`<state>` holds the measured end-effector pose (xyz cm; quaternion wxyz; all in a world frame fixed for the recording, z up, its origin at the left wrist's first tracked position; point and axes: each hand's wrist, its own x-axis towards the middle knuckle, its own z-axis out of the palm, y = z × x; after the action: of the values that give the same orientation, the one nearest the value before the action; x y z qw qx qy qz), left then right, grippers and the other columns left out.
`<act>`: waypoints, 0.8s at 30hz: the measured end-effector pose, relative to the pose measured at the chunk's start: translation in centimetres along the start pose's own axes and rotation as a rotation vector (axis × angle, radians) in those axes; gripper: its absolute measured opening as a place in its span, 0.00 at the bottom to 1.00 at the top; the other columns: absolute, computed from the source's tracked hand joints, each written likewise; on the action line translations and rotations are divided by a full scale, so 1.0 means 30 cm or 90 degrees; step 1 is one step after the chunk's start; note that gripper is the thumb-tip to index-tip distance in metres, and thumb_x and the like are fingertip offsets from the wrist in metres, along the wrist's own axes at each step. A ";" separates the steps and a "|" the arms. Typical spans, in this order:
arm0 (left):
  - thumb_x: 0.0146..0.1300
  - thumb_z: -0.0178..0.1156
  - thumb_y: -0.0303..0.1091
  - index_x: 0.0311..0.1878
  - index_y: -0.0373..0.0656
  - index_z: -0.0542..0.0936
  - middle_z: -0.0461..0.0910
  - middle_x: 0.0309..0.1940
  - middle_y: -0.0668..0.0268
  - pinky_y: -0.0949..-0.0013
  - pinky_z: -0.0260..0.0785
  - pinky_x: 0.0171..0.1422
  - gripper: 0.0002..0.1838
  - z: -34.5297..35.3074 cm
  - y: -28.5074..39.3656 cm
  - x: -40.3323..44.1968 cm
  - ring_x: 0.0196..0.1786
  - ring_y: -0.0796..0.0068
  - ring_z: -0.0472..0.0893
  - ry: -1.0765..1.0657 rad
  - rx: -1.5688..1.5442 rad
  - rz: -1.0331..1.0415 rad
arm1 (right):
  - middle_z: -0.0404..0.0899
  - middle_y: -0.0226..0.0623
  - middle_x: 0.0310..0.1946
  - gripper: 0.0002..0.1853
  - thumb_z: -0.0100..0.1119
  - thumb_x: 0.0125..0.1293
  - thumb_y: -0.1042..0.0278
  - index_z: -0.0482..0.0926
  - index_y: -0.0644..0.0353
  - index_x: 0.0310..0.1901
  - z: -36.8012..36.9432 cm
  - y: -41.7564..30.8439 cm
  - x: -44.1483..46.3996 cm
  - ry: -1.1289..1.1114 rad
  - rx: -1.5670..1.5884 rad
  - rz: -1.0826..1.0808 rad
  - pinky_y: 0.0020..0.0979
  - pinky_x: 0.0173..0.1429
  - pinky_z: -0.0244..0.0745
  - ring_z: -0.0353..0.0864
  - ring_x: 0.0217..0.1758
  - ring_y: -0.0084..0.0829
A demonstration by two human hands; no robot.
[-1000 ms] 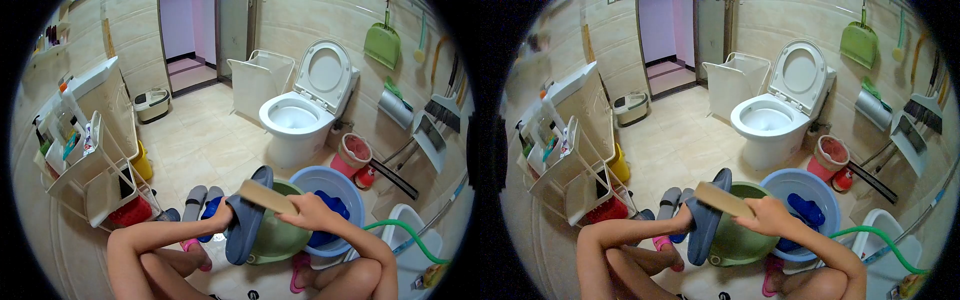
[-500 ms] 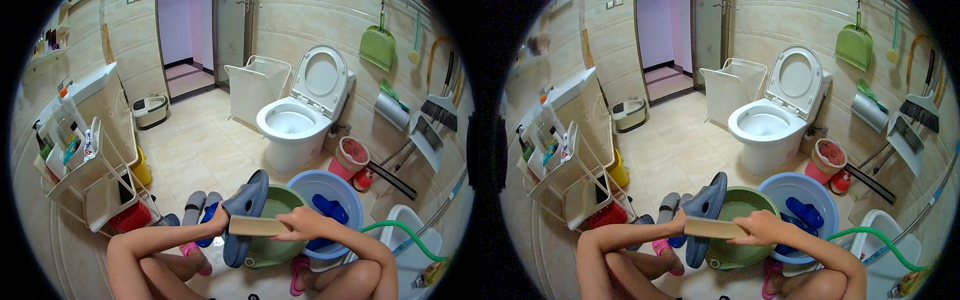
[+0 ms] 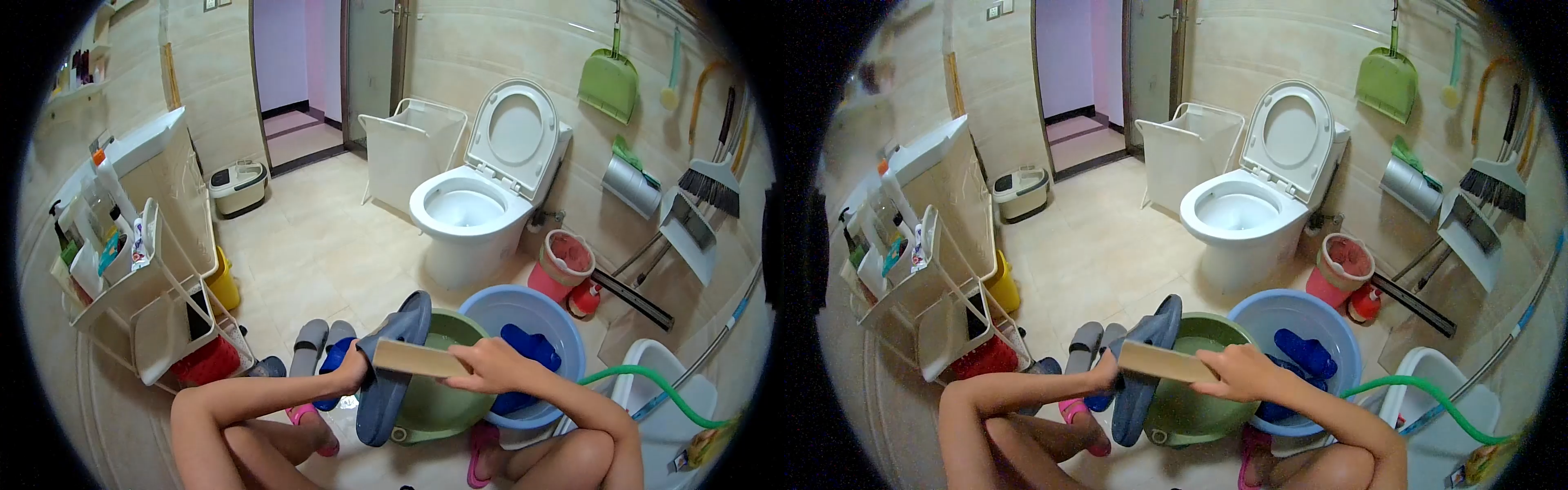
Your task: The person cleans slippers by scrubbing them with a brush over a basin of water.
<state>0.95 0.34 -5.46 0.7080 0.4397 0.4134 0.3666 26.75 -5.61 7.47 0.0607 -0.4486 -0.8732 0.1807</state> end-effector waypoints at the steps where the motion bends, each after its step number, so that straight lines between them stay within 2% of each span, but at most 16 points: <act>1: 0.72 0.48 0.40 0.55 0.35 0.77 0.81 0.46 0.62 0.68 0.73 0.53 0.19 0.016 0.021 -0.005 0.46 0.76 0.79 0.010 -0.044 -0.017 | 0.78 0.51 0.21 0.24 0.57 0.60 0.41 0.76 0.57 0.41 -0.005 0.008 0.002 0.036 -0.028 0.042 0.50 0.35 0.75 0.80 0.28 0.54; 2: 0.72 0.48 0.41 0.59 0.36 0.75 0.80 0.49 0.62 0.68 0.72 0.56 0.21 0.024 0.033 -0.009 0.49 0.75 0.79 0.022 -0.090 -0.037 | 0.78 0.51 0.21 0.24 0.57 0.60 0.41 0.76 0.57 0.41 -0.012 0.011 0.000 0.035 -0.028 0.041 0.50 0.35 0.75 0.80 0.28 0.54; 3: 0.73 0.47 0.42 0.63 0.37 0.71 0.77 0.55 0.62 0.67 0.70 0.61 0.23 0.014 0.048 -0.001 0.53 0.74 0.78 -0.033 -0.043 -0.007 | 0.79 0.50 0.22 0.22 0.59 0.59 0.44 0.78 0.57 0.40 -0.020 0.015 0.001 0.129 -0.023 0.088 0.47 0.34 0.75 0.80 0.27 0.52; 4: 0.73 0.47 0.42 0.63 0.37 0.71 0.77 0.55 0.62 0.67 0.70 0.61 0.23 0.012 0.059 -0.002 0.53 0.74 0.78 -0.030 -0.043 -0.008 | 0.79 0.48 0.22 0.20 0.61 0.58 0.46 0.79 0.57 0.39 -0.023 0.015 0.002 0.222 -0.016 0.133 0.45 0.32 0.75 0.80 0.26 0.51; 6: 0.73 0.47 0.42 0.62 0.37 0.72 0.78 0.54 0.62 0.67 0.70 0.60 0.22 0.010 0.112 0.000 0.53 0.74 0.78 -0.049 -0.011 0.004 | 0.80 0.50 0.24 0.21 0.62 0.58 0.47 0.80 0.58 0.41 -0.021 0.010 0.012 0.228 -0.003 0.143 0.45 0.33 0.75 0.80 0.27 0.51; 9: 0.72 0.47 0.42 0.60 0.37 0.74 0.79 0.52 0.62 0.68 0.72 0.58 0.22 0.019 0.135 -0.018 0.51 0.74 0.79 -0.027 -0.040 0.005 | 0.79 0.49 0.22 0.20 0.62 0.58 0.47 0.79 0.57 0.40 0.009 0.001 0.008 0.199 0.026 0.098 0.45 0.32 0.75 0.80 0.26 0.51; 11: 0.72 0.48 0.42 0.58 0.36 0.75 0.80 0.49 0.62 0.69 0.73 0.56 0.21 0.021 0.113 -0.016 0.49 0.74 0.80 -0.022 -0.075 -0.014 | 0.78 0.49 0.20 0.23 0.58 0.59 0.41 0.76 0.55 0.42 0.036 0.016 0.009 0.024 -0.014 -0.066 0.48 0.32 0.75 0.80 0.26 0.53; 14: 0.71 0.49 0.41 0.54 0.36 0.78 0.81 0.45 0.63 0.69 0.73 0.52 0.19 -0.002 0.082 0.013 0.46 0.75 0.80 -0.031 -0.043 -0.005 | 0.78 0.49 0.20 0.23 0.57 0.60 0.41 0.75 0.54 0.43 0.017 -0.008 0.003 0.035 -0.078 -0.007 0.49 0.32 0.74 0.80 0.26 0.52; 15: 0.71 0.49 0.41 0.53 0.36 0.78 0.82 0.44 0.63 0.69 0.73 0.51 0.19 -0.012 0.067 0.024 0.45 0.75 0.80 -0.034 -0.032 -0.003 | 0.78 0.49 0.20 0.23 0.57 0.60 0.41 0.75 0.55 0.42 0.023 0.008 0.011 0.110 -0.052 0.042 0.49 0.33 0.75 0.80 0.27 0.52; 16: 0.71 0.50 0.41 0.52 0.36 0.79 0.82 0.42 0.63 0.70 0.73 0.50 0.18 -0.021 0.047 0.033 0.44 0.75 0.80 -0.036 -0.023 -0.002 | 0.78 0.49 0.20 0.23 0.57 0.60 0.41 0.75 0.55 0.42 0.017 0.012 0.010 0.108 -0.050 0.043 0.49 0.33 0.75 0.80 0.27 0.52; 18: 0.71 0.50 0.41 0.50 0.36 0.80 0.82 0.41 0.64 0.70 0.73 0.49 0.18 -0.041 -0.003 0.054 0.43 0.75 0.80 -0.037 -0.010 -0.001 | 0.78 0.49 0.21 0.23 0.57 0.61 0.42 0.75 0.56 0.42 0.003 0.015 0.015 0.237 0.008 0.164 0.49 0.33 0.75 0.80 0.27 0.52; 19: 0.70 0.50 0.39 0.51 0.37 0.78 0.82 0.42 0.63 0.68 0.75 0.49 0.16 -0.044 -0.032 0.063 0.43 0.74 0.81 -0.020 -0.002 0.022 | 0.78 0.49 0.21 0.23 0.56 0.61 0.42 0.74 0.57 0.42 0.005 0.016 0.016 0.225 0.002 0.169 0.49 0.33 0.74 0.80 0.28 0.52; 20: 0.70 0.51 0.37 0.52 0.39 0.77 0.81 0.43 0.63 0.67 0.76 0.49 0.15 -0.051 -0.054 0.075 0.42 0.72 0.82 -0.003 0.006 0.048 | 0.78 0.49 0.21 0.23 0.56 0.61 0.42 0.74 0.57 0.42 0.014 0.018 0.016 0.227 0.003 0.166 0.49 0.33 0.74 0.80 0.28 0.52; 22: 0.70 0.51 0.36 0.51 0.38 0.77 0.81 0.42 0.63 0.68 0.76 0.48 0.14 -0.027 -0.006 0.028 0.41 0.73 0.82 0.014 0.046 0.072 | 0.78 0.49 0.21 0.23 0.56 0.61 0.41 0.74 0.57 0.41 0.039 0.023 0.015 0.143 0.036 0.038 0.50 0.32 0.74 0.80 0.27 0.52; 23: 0.70 0.51 0.36 0.50 0.38 0.78 0.81 0.41 0.64 0.68 0.75 0.47 0.14 -0.019 0.006 0.019 0.40 0.74 0.81 0.019 0.038 0.078 | 0.78 0.49 0.21 0.23 0.56 0.61 0.41 0.74 0.57 0.41 0.034 0.015 0.016 0.143 0.036 0.037 0.50 0.32 0.74 0.80 0.27 0.52; 24: 0.70 0.51 0.36 0.49 0.37 0.78 0.81 0.40 0.64 0.69 0.75 0.46 0.14 -0.014 0.013 0.016 0.40 0.74 0.81 0.022 0.029 0.079 | 0.78 0.49 0.21 0.23 0.56 0.61 0.42 0.74 0.57 0.41 0.026 -0.002 0.013 0.069 0.003 -0.021 0.50 0.32 0.74 0.80 0.27 0.53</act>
<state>0.68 1.03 -5.34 0.6665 0.4737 0.4059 0.4082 26.27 -5.54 6.74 0.1121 -0.4431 -0.8755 0.1571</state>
